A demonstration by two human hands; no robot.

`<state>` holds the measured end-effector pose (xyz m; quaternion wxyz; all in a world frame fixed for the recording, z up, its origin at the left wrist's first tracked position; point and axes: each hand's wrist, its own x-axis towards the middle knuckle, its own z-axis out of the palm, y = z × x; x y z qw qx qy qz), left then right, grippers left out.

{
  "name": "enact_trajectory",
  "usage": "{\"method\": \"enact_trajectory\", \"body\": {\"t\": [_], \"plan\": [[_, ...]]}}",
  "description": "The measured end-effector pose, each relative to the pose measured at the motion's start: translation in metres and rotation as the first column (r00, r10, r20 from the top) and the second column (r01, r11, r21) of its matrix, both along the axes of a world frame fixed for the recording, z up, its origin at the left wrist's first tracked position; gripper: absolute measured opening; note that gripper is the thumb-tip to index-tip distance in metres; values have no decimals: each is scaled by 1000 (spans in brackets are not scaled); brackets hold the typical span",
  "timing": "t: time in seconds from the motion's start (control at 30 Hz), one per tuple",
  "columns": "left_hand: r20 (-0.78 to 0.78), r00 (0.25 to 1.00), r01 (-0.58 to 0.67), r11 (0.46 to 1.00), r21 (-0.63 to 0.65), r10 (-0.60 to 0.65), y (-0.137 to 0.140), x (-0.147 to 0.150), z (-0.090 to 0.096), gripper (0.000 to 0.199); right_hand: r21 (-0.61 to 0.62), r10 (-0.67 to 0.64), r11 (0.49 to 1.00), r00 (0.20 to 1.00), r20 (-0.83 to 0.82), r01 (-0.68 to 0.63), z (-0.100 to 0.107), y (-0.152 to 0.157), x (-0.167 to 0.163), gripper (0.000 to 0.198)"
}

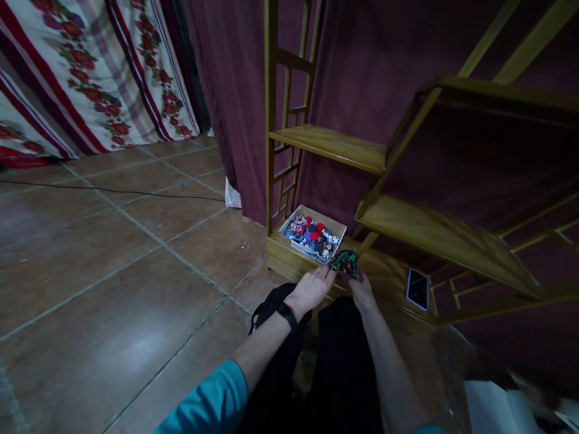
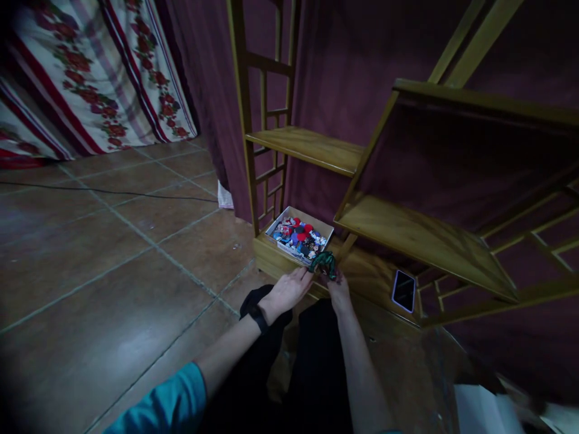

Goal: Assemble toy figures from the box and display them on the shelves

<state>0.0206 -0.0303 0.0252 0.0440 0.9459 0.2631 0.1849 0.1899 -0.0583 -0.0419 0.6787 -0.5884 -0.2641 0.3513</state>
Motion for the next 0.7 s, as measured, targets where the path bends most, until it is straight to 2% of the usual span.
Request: {"method": "enact_trajectory", "body": {"t": [0.13,0.27,0.4,0.7], "plan": [[-65,997,33,997,63,-29,-2,-1,-1,29,41,27,999,999,-17,-26,6,-6,-2,41],[-102,993,76,993,85,-67,-2,-4,0,36,64,57,996,998,14,-58,12,-10,-3,47],[-98,992,87,990,114,-76,-2,-6,1,42,74,119,990,993,19,-120,14,-10,-3,49],[-97,992,99,980,174,-83,-4,-9,5,48,83,143,986,988,55,-148,16,-7,-5,45]]}}
